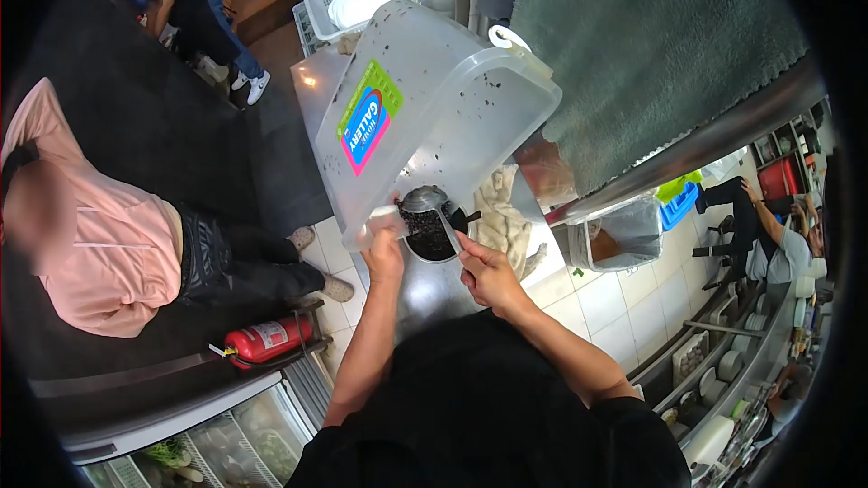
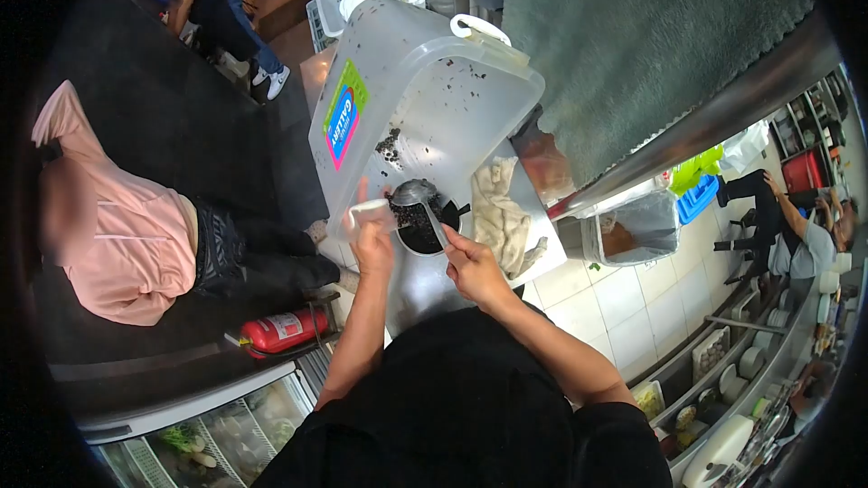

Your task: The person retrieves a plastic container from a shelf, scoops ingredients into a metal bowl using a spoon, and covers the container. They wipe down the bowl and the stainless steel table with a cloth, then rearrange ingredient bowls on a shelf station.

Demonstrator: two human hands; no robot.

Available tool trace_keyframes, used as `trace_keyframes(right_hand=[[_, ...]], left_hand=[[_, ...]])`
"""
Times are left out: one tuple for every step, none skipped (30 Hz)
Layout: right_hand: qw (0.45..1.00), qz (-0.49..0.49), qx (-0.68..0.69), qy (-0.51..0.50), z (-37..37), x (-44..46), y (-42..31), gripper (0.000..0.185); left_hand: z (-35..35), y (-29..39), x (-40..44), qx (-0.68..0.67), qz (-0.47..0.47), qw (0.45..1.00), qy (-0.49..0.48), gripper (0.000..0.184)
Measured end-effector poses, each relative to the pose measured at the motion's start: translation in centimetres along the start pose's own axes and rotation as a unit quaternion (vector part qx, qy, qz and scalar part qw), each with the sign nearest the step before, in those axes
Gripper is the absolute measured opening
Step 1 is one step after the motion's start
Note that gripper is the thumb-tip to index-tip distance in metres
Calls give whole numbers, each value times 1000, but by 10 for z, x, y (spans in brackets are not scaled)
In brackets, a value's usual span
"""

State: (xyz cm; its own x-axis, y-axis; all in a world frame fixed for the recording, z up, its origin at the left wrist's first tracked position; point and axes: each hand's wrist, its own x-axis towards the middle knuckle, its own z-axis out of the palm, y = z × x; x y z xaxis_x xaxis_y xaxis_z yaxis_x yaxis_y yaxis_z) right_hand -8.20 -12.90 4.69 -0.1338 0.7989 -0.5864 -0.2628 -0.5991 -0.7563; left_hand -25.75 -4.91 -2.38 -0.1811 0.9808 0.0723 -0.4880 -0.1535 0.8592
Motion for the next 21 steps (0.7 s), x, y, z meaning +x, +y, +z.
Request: trace_keyframes(right_hand=[[1000,-2,-6,0,-1,-4,1,43],[1000,-4,-11,1,-3,-8,2,43],[1000,-3,-10,2,-4,-11,4,43],[1000,-9,-15,4,-5,-13,6,43],[1000,-14,-21,5,-7,-16,7,43],[1000,-14,-20,6,-8,-21,7,43],[999,-15,-31,6,-9,-25,6,42],[999,-16,-42,6,-10,-30,5,42],[999,-16,-41,5,-11,-34,5,42],[998,-25,-53,4,-11,-37,4,41],[997,-35,-65,3,-11,-41,3,41],[997,-36,-65,2,-10,-44,1,41],[995,-57,-77,4,-8,-48,-1,41],[993,-79,-89,6,-8,-50,-3,41],[993,-80,-89,6,-6,-52,-6,41],[990,-108,-92,8,-3,-52,-9,40],[986,-138,-93,11,-1,-51,-11,40],[986,-141,-93,11,2,-49,-15,40],[966,-212,-143,21,5,-45,-20,39],[939,-282,-193,30,7,-41,-26,38],[908,-313,-273,54,11,-39,-40,38]], left_hand=[[5,5,0,0,-2,1000,-1,61],[11,10,0,-9,-1,1000,6,58],[14,12,0,-19,-1,1000,13,55],[13,11,1,-19,-3,1000,13,55],[11,10,1,-15,-4,1000,9,57],[9,8,1,-10,-4,1000,5,61],[7,7,2,-10,-4,1000,5,61],[7,6,3,-16,-5,1000,7,62],[6,5,3,-21,-6,1000,8,63],[5,5,4,-21,-6,1000,8,63],[6,7,5,-21,-6,1000,6,64],[7,9,6,-21,-6,1000,4,65],[9,10,7,-20,-5,1000,3,65],[15,15,7,-35,-1,999,22,61],[18,17,7,-49,3,998,41,58],[19,18,7,-50,4,998,40,58],[20,18,8,-52,13,998,32,58],[21,19,9,-55,23,998,24,58],[20,18,9,-55,25,998,22,58],[16,13,7,-57,15,998,38,59],[15,11,5,-59,6,997,54,59]])
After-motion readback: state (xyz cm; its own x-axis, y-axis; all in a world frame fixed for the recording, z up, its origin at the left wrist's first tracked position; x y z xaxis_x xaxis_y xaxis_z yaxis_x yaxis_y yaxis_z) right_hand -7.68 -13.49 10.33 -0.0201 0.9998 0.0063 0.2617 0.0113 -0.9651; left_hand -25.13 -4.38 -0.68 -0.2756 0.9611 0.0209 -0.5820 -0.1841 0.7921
